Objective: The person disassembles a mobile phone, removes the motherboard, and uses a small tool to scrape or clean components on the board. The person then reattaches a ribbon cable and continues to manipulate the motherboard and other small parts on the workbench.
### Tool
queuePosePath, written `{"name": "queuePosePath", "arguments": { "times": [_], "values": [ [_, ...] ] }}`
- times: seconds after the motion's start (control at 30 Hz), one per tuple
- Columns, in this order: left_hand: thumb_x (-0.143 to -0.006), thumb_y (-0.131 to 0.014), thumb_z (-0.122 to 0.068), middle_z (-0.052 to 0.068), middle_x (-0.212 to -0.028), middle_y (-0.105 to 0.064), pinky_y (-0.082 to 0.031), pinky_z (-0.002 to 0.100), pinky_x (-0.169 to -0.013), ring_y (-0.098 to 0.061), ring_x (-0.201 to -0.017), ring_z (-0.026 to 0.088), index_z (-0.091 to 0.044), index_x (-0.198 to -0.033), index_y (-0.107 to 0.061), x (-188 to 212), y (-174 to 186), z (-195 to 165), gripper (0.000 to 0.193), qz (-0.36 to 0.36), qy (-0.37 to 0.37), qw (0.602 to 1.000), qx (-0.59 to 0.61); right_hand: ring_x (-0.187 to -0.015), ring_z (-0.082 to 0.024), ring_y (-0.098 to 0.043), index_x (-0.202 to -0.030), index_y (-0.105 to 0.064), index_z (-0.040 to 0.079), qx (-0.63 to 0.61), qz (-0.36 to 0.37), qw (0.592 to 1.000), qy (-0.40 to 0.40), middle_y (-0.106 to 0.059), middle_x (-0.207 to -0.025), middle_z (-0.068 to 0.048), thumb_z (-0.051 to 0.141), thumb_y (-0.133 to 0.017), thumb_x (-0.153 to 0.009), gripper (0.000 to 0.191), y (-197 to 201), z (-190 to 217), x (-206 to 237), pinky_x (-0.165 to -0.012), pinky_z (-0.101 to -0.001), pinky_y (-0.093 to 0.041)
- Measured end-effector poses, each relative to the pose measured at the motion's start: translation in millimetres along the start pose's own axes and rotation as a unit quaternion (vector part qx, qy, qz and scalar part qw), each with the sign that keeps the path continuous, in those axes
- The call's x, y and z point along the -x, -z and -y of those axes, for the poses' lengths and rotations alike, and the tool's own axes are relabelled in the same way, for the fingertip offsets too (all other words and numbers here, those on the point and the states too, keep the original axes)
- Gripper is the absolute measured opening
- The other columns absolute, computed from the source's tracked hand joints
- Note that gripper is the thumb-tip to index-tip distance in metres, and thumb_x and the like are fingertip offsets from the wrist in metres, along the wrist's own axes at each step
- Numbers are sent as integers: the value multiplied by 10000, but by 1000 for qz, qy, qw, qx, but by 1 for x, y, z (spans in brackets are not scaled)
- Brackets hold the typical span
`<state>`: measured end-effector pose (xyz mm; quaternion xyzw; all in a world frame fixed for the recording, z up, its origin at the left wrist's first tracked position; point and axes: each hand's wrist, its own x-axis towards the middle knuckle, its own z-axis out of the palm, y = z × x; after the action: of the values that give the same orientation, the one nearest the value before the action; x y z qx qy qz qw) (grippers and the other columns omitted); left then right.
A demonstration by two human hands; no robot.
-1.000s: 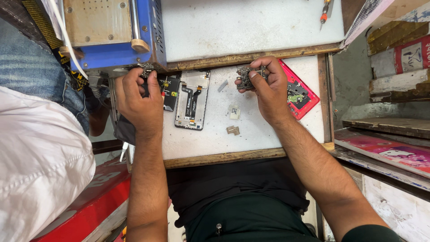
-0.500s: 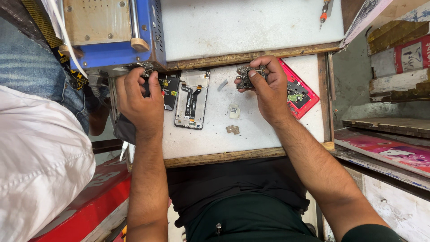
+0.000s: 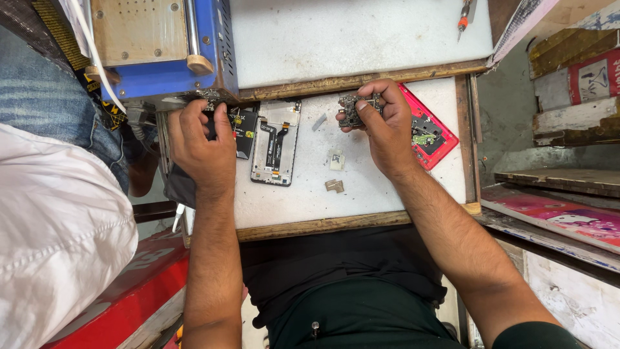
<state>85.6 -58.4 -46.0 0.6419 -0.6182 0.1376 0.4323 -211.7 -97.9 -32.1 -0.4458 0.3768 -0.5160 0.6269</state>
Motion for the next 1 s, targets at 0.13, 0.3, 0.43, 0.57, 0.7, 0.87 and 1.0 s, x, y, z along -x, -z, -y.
{"name": "queuePosePath", "arguments": {
  "times": [0.13, 0.3, 0.43, 0.57, 0.7, 0.87, 1.0],
  "values": [
    [-979, -859, -98, 41, -976, -572, -524, 242, -592, -612, -804, 130, -46, -1156, -615, 0, 0, -4, 306, -9, 2, 1000, 7, -973, -223, -756, -1183, -504, 61, 6, 0, 1000, 3, -633, -1068, -112, 12, -522, -1070, 125, 1, 2, 1, -775, -347, -662],
    [-1022, -781, -70, 38, -870, -619, -486, 270, -540, -598, -665, 116, -26, -1082, -673, 6, 10, -9, 131, 17, 58, 997, 39, -973, -224, -756, -1184, -504, 63, 3, 0, 1000, 2, -635, -1070, -111, 17, -527, -1068, 127, 1, 3, 2, -770, -343, -660],
    [-1033, -753, -99, 53, -891, -700, -544, 287, -583, -675, -715, 126, -34, -1060, -723, 15, 16, -18, 76, 79, 42, 996, 19, -971, -219, -754, -1181, -499, 65, 3, -4, 1000, -5, -639, -1075, -111, 20, -533, -1061, 132, 1, 3, 4, -763, -340, -658],
    [-1042, -722, -159, 82, -1123, -741, -629, 317, -790, -740, -966, 203, -77, -1157, -719, 15, 15, -26, 141, 97, -48, 993, -50, -973, -212, -754, -1185, -503, 63, 12, 0, 1000, -7, -649, -1065, -117, 23, -527, -1072, 122, 1, -1, 7, -774, -336, -657],
    [-955, -734, -148, 98, -1096, -770, -600, 354, -685, -731, -854, 239, -50, -1116, -763, 3, 9, -32, 191, 155, -77, 982, -82, -968, -207, -749, -1183, -501, 62, 5, 1, 1000, -18, -650, -1063, -115, 18, -530, -1057, 136, -3, -4, 11, -760, -329, -653],
    [-850, -715, -95, 60, -900, -735, -579, 372, -626, -711, -772, 238, -79, -980, -774, -13, -5, -33, 144, 227, -108, 946, -204, -964, -197, -752, -1188, -506, 59, 22, 4, 999, -35, -663, -1065, -115, 30, -528, -1047, 145, -6, -6, 15, -752, -311, -650],
    [-843, -712, -174, 59, -823, -713, -555, 376, -550, -701, -710, 223, -88, -895, -758, -9, -17, -36, 110, 253, -109, 918, -284, -957, -191, -748, -1182, -510, 55, 14, -3, 999, -44, -673, -1056, -115, 34, -534, -1049, 138, -7, -7, 14, -749, -310, -649]
  ]
}}
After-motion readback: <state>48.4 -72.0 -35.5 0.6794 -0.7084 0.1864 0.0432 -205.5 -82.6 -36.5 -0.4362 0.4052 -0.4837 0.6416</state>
